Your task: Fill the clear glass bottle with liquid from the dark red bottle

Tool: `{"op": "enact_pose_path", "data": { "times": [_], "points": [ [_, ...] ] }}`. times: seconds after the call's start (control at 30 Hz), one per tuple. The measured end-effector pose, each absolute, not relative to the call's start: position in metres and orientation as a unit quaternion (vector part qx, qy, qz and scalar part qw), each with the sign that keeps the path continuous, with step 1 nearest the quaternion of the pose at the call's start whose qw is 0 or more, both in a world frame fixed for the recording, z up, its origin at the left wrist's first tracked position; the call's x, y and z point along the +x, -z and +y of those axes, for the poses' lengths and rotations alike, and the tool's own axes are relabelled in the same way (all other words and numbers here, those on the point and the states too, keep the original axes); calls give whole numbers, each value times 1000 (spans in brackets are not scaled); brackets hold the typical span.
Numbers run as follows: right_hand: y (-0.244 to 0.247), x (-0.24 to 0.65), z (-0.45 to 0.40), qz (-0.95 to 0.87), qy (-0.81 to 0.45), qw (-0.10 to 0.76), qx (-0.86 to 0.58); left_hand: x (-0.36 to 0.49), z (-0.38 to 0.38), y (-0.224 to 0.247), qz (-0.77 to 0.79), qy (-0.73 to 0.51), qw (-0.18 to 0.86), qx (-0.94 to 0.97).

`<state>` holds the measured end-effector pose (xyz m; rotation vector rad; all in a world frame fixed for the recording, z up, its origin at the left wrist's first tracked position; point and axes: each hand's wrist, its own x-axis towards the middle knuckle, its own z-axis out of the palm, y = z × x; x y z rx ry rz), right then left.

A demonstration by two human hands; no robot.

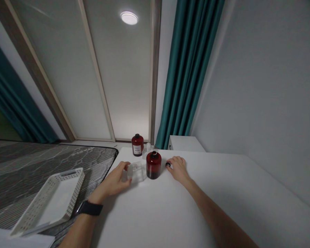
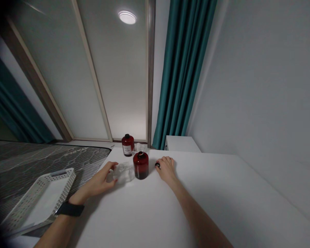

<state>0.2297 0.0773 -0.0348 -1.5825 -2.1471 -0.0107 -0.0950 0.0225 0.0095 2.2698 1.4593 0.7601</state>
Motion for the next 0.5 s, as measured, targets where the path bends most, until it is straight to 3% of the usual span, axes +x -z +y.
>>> {"op": "enact_pose_path", "data": {
  "times": [0.5],
  "points": [
    [29,228,71,-792,-25,265,-549,-98,32,9,526,-319,168,770]
  ]
}}
